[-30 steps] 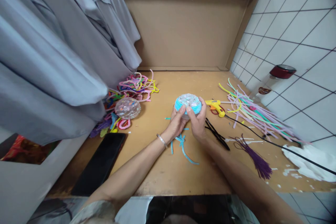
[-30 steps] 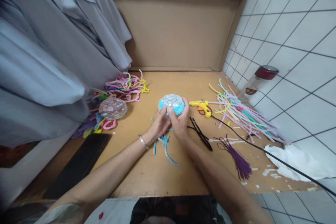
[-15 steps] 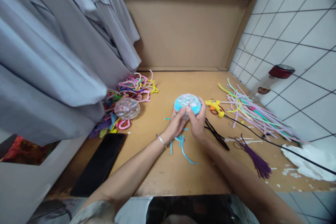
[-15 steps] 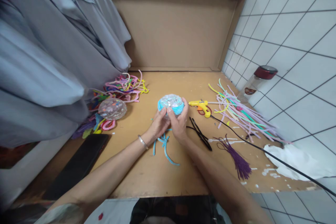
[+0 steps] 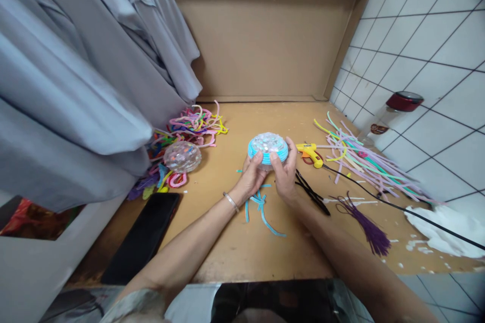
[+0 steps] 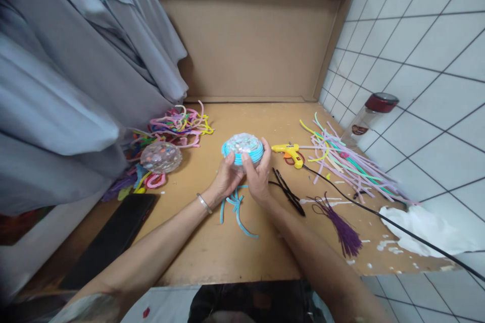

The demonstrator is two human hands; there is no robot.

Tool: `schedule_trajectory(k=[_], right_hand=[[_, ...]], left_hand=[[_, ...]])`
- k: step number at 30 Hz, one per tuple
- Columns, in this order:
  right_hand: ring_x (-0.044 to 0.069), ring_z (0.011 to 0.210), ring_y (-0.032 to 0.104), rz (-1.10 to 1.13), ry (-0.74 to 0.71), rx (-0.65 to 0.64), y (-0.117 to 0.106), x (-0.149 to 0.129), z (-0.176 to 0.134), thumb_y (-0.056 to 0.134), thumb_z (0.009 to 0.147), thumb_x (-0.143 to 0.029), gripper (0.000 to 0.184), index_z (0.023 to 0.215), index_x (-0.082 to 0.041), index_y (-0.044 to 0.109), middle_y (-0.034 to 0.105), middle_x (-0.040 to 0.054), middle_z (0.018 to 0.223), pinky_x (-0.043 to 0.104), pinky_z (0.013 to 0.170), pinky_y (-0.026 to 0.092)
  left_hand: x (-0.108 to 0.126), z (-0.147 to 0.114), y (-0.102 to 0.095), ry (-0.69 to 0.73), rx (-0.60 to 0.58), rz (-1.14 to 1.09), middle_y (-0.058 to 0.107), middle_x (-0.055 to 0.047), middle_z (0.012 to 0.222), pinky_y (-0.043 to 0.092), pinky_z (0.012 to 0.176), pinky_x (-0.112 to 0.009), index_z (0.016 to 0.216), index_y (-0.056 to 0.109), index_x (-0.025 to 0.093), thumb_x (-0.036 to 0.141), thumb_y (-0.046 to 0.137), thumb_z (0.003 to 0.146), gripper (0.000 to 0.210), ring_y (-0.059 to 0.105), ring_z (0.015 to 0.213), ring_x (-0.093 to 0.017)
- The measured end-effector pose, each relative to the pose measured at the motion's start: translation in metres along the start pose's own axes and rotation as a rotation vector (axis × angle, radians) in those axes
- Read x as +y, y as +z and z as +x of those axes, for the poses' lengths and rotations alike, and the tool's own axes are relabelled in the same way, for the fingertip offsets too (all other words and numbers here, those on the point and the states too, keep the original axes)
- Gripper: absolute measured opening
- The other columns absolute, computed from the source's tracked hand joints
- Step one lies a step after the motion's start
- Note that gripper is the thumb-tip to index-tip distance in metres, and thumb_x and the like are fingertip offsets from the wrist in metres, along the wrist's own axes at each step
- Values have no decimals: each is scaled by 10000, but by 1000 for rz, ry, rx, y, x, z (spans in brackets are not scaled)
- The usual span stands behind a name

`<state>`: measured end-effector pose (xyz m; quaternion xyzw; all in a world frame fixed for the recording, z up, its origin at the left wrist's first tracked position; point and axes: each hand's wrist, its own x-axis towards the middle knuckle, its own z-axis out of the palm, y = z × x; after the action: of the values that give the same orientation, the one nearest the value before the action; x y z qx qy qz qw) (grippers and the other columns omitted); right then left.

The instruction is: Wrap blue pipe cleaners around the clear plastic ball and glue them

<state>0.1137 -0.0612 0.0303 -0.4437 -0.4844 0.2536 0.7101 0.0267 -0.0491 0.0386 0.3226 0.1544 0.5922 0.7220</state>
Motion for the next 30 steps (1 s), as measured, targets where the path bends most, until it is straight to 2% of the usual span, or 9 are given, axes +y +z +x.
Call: schedule_trajectory(k=[8, 14, 17, 19, 22, 25, 27, 30], right_hand=[[277, 1290, 532, 2, -20, -1, -1, 5, 2, 633, 853, -529, 648, 1394, -221, 455, 509, 144, 1439, 495, 1139, 402], [274, 1271, 542, -10, 26, -21, -1, 5, 4, 602, 870, -554, 627, 1381, -213, 479, 529, 143, 1427, 494, 1133, 401], [275, 1326, 509, 10, 34, -21, -3, 7, 9, 560, 893, -549, 583, 1365, -213, 497, 530, 140, 1431, 498, 1159, 366], [263, 1355, 482, -1, 3, 28, -4, 6, 12, 530, 913, -513, 506, 1331, -227, 530, 529, 124, 1429, 492, 1175, 339], [229, 1191, 558, -75, -92, 118, -7, 3, 16, 483, 931, -435, 299, 1083, -231, 641, 616, 85, 1195, 450, 1098, 404], [190, 879, 560, -171, -144, 149, -9, 1, 18, 424, 947, -397, 292, 754, -236, 573, 564, 24, 855, 380, 902, 474], [180, 794, 520, -227, -144, 143, -10, 1, 18, 412, 948, -387, 312, 694, -241, 518, 517, 4, 785, 356, 826, 462], [183, 814, 512, -263, -142, 145, -11, 1, 19, 463, 922, -383, 271, 706, -236, 535, 521, 3, 794, 350, 822, 448]], left_hand=[[-1, 2, -3, -30, -2, 33, 718, -124, 1272, 452, 1132, -484, 1145, 676, 172, 559, 859, 655, 651, 566, 1336, -364], [-3, 2, -3, -11, 32, 40, 729, -117, 1241, 474, 1105, -480, 1132, 677, 178, 561, 846, 672, 622, 594, 1306, -354], [-3, 3, -4, 7, 59, 44, 733, -128, 1220, 481, 1091, -481, 1128, 673, 169, 555, 851, 668, 626, 601, 1295, -353], [-4, 4, -7, 16, 79, 50, 736, -127, 1210, 484, 1083, -480, 1140, 667, 173, 556, 847, 671, 631, 607, 1285, -347], [-6, 6, -10, 27, 118, 61, 739, -118, 1199, 494, 1065, -473, 1143, 663, 180, 553, 854, 661, 639, 623, 1260, -339], [-8, 6, -11, 27, 115, 67, 739, -119, 1195, 502, 1054, -473, 1144, 665, 178, 559, 861, 646, 657, 637, 1236, -342], [-8, 6, -10, 24, 100, 66, 742, -120, 1184, 502, 1054, -477, 1152, 664, 178, 566, 861, 644, 669, 639, 1235, -345], [-7, 5, -9, 29, 104, 66, 749, -114, 1159, 502, 1054, -475, 1156, 657, 185, 550, 858, 656, 651, 636, 1245, -340]])
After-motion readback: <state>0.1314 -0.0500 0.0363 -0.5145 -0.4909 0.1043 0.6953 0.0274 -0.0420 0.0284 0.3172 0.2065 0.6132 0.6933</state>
